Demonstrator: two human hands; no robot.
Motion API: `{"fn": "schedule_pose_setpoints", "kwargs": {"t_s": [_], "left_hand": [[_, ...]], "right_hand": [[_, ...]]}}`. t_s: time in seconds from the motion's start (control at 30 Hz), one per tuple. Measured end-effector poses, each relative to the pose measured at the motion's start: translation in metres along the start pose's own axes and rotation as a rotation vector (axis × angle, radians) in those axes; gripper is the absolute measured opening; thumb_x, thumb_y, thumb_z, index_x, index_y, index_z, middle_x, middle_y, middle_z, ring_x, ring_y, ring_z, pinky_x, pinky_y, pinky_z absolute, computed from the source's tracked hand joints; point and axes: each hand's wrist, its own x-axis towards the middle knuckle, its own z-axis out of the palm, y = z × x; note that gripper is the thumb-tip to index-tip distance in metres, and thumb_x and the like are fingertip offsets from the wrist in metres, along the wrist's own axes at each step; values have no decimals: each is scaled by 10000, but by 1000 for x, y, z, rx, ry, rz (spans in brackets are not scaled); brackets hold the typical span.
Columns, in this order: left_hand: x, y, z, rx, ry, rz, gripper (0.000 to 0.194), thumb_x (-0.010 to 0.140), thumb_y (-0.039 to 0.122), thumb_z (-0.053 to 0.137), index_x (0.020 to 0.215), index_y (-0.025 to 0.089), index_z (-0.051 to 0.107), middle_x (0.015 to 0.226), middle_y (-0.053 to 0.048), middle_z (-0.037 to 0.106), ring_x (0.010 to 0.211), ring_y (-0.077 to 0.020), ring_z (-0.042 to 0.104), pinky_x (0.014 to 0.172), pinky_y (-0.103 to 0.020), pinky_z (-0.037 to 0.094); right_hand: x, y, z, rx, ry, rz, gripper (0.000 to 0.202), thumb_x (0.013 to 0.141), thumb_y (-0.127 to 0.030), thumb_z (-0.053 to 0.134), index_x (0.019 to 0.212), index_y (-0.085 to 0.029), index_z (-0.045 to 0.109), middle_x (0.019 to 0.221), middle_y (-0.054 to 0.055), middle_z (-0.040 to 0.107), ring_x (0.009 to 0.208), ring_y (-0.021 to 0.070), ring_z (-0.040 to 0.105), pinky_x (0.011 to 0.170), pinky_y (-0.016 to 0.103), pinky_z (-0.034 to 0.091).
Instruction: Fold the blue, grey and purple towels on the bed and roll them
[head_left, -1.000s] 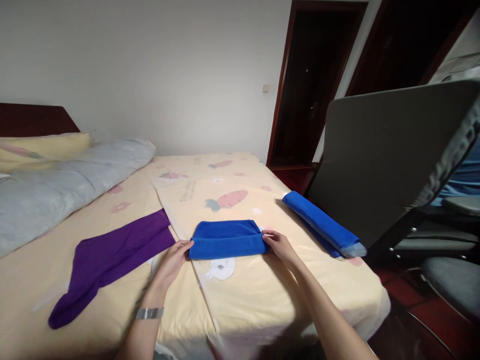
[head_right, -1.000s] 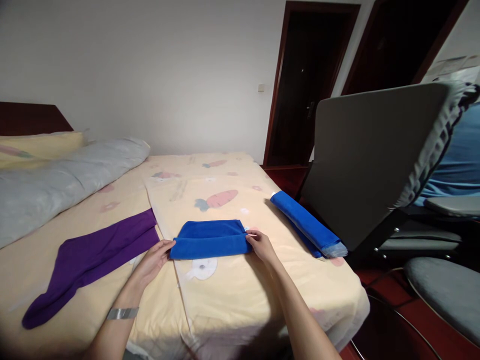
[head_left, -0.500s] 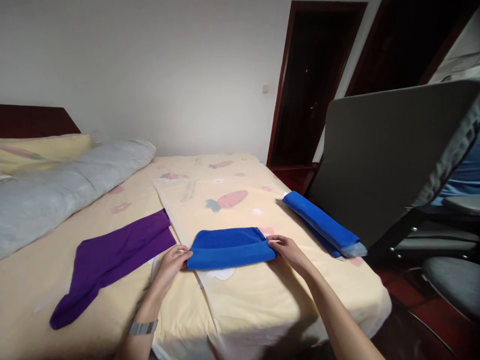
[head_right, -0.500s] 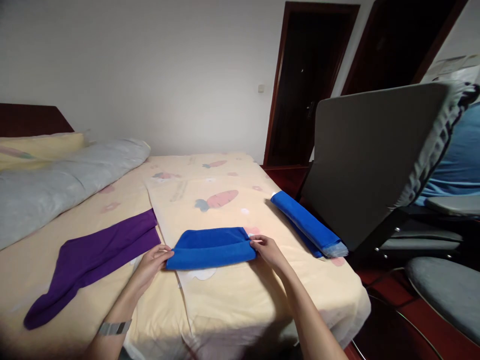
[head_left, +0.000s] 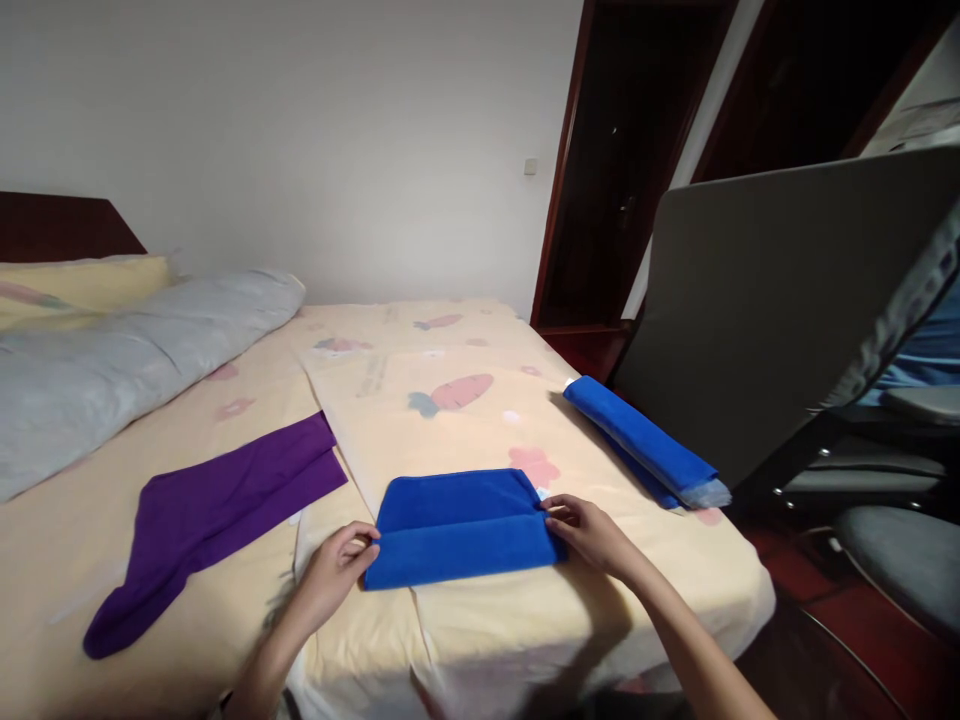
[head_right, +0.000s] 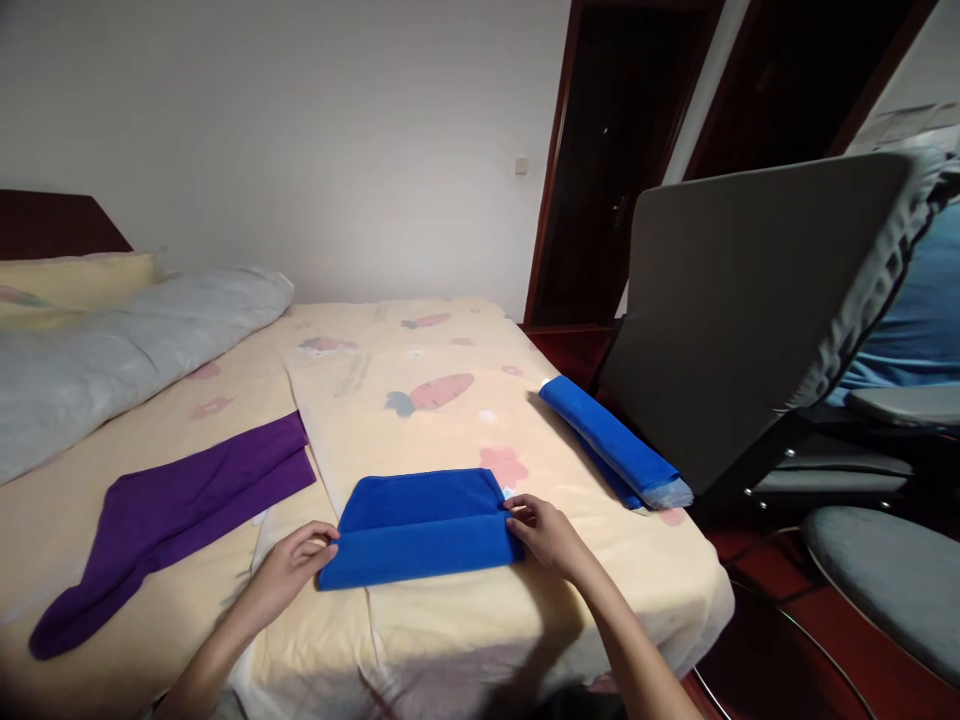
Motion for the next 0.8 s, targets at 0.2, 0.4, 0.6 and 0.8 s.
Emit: {"fn": "schedule_pose_setpoints", "kwargs": {"t_s": [0.2, 0.4, 0.6, 0.8], "left_hand": [[-13, 16, 3, 398, 192, 431, 220, 885, 408, 584, 909, 253, 737, 1145, -69, 668, 1120, -255, 621, 980, -367, 508], [-14, 14, 18, 566, -179, 596, 338, 845, 323, 664, 1183, 338, 681, 1229, -35, 684, 1138, -235, 630, 1000, -368, 521], [-8, 8, 2, 494, -212, 478, 319, 846, 345, 663, 1163, 344, 698, 1242, -25, 695, 1142, -230, 646, 1001, -353, 528], [0, 9, -11, 416, -272, 373, 280, 800, 339, 701, 1074, 310, 752, 1240, -41, 704, 1143, -239, 654, 1027, -359, 512]], "right_hand": [[-19, -39, 5, -355, 9, -395, 297, 910, -316, 543, 1169, -240, 666, 1338, 107, 547, 1245, 270, 525, 1075, 409, 415], [-32, -51, 24, -490, -264, -483, 604, 769, -175, 663, 1355, -291, 577, 1462, 71, 480, 1305, 291, 486, 1088, 407, 424], [-27, -41, 7, -433, -269, -397, 596, 791, -213, 648, 1375, -301, 567, 1463, 51, 492, 1311, 292, 492, 1098, 420, 414], [-21, -42, -10, -306, -315, -297, 469, 825, -315, 666, 1292, -299, 645, 1428, 41, 535, 1274, 303, 526, 1049, 404, 451]]}}
